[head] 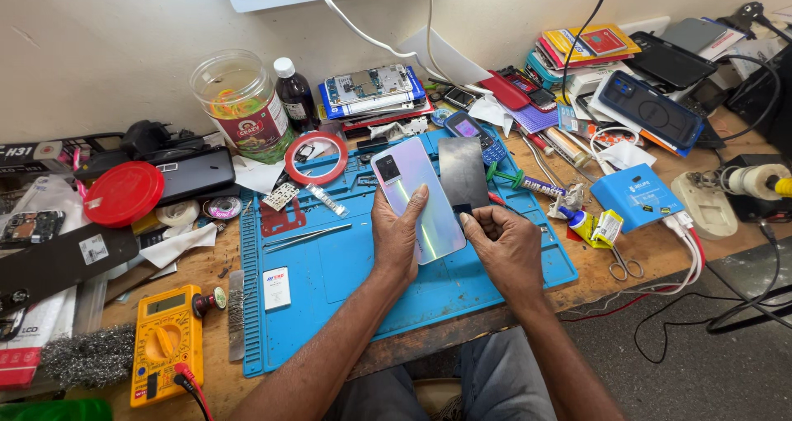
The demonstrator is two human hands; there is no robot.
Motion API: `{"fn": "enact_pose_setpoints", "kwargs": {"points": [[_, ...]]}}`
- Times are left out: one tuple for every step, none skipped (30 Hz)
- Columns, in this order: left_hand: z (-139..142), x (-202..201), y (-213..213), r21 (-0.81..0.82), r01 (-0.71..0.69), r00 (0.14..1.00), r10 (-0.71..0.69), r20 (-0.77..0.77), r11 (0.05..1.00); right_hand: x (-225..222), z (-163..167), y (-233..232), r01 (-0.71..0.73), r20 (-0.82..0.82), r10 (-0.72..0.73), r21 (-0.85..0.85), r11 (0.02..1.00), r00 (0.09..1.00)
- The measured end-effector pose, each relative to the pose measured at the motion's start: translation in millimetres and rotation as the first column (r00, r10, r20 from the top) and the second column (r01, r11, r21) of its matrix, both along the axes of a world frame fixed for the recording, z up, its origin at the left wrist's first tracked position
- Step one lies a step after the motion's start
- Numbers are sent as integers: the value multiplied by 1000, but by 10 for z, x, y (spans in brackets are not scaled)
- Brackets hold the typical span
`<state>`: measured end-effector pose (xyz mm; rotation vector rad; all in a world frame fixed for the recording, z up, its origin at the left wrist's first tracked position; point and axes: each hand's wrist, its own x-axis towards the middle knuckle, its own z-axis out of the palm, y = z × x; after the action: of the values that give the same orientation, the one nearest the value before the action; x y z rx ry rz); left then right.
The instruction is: The person handles a smartphone and a feature phone on a cluttered workbench. They press buttons on the feature phone, then use a metal scraper to remove a protective film from the smartphone's back cover. Finally, they apply a liquid from a small bottle onto the smartphone's back and wipe it with a cloth.
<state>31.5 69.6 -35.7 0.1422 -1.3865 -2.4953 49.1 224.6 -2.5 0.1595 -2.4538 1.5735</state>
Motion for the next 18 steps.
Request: {"fn": "enact_pose_setpoints", "kwargs": {"points": [[-9,-3,-2,2,-4,1000,4,-6,1000,-2,-11,-6,1,-9,0,16,1000,1000],[-17,-8,-5,2,-5,1000,5,-1,1000,-7,-21,-14,0,-17,0,32,999,1000],[-22,-13,-12,1,-8,1000,8,4,1000,-13,-30,-20,-2,-25,3,49,999,1000],[-26,-18,-20,0,-11,1000,11,9,1000,-20,-38,-23,-9,-13,10,74,997,1000],[-28,-23,-29,0,-16,1000,16,23,1000,-29,-43,-24,-16,-1,16,100,995,1000],[-29,-28,-37,0,-20,999,20,38,1000,-36,-49,-20,-23,12,22,125,992,1000],[-30,-31,-44,0,-23,998,23,52,1000,-48,-53,-19,-45,26,44,25,999,999],[-31,-34,-50,16,-14,999,13,50,1000,-63,-57,-16,-63,38,66,-74,995,997],[-33,-35,-54,33,-5,999,3,47,999,-70,-62,-11,-79,47,88,-172,982,995],[-36,-36,-55,50,4,999,-7,44,999,-74,-67,-7,-91,37,99,-177,980,994],[-39,-38,-59,61,9,1000,-11,29,998,-76,-72,-4,-103,27,110,-182,978,994],[-42,-39,-62,70,14,1000,-15,15,997,-75,-76,-5,-116,17,121,-188,975,992],[-46,-40,-66,79,19,1000,-19,1,997,-69,-78,-5,-86,22,89,-123,989,996],[-51,-41,-69,76,22,1000,-21,-6,997,-57,-78,-6,-55,26,57,-58,997,998],[-55,-44,-71,73,24,1000,-24,-13,997,-48,-75,-11,-24,28,24,8,1000,999],[-57,-45,-73,70,28,999,-27,-20,997,-40,-70,-20,-18,24,18,16,1000,1000],[-59,-48,-75,67,27,1000,-26,-12,997,-33,-64,-32,-11,19,11,23,1000,1000],[-59,-46,-76,64,28,1000,-28,-4,998,-24,-55,-45,-3,14,2,30,1000,1000]]}}
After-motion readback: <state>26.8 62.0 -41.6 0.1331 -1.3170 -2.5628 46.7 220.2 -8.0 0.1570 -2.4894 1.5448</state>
